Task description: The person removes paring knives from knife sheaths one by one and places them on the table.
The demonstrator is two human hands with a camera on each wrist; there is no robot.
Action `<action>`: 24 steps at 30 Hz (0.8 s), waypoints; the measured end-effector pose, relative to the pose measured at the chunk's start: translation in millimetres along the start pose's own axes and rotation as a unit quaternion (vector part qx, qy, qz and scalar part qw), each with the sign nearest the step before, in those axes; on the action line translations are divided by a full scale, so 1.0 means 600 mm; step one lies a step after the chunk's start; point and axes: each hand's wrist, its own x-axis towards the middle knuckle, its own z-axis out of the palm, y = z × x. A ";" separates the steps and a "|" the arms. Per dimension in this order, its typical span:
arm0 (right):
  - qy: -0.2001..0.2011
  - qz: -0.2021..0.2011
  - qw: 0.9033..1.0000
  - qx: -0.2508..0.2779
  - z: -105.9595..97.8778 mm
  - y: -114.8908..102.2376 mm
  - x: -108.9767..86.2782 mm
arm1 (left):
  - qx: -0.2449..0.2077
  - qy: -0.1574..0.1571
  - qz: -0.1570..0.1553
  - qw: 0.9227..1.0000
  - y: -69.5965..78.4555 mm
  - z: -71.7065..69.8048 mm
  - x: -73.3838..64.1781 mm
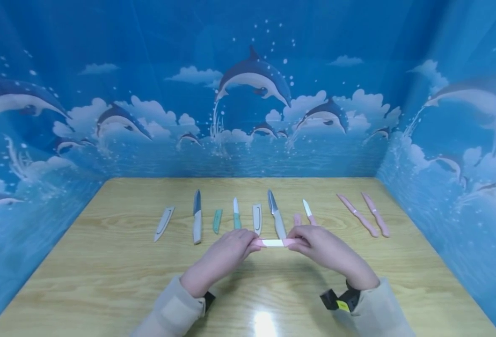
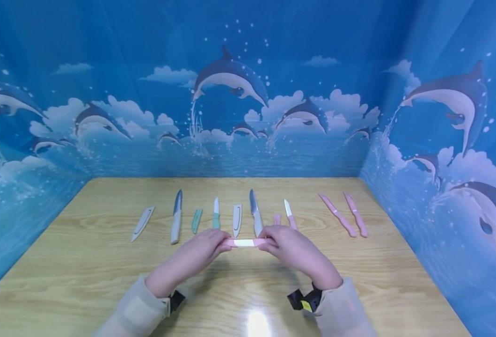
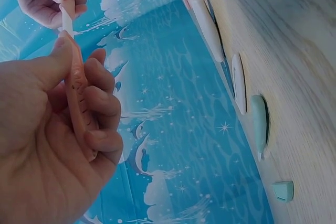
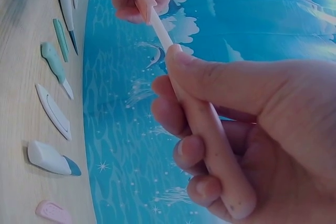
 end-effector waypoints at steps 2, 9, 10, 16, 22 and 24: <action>0.000 0.003 1.000 -0.001 -0.001 0.000 -0.001 | 0.001 -0.001 -0.001 1.000 0.000 0.000 0.000; -0.001 0.012 1.000 0.001 0.001 0.002 -0.001 | 0.007 -0.001 -0.003 1.000 0.000 0.001 0.001; 0.000 0.011 1.000 0.001 0.002 0.002 -0.001 | 0.008 0.000 -0.003 1.000 0.000 0.001 0.001; -0.004 0.019 1.000 0.006 0.000 0.002 -0.001 | 0.015 0.013 0.008 1.000 -0.001 0.000 0.001; -0.002 0.016 1.000 0.003 -0.005 0.004 -0.005 | 0.027 0.020 0.007 0.999 -0.003 0.000 0.001; 0.000 0.011 1.000 0.002 -0.006 0.005 -0.005 | 0.031 0.023 0.010 0.999 -0.004 0.000 0.000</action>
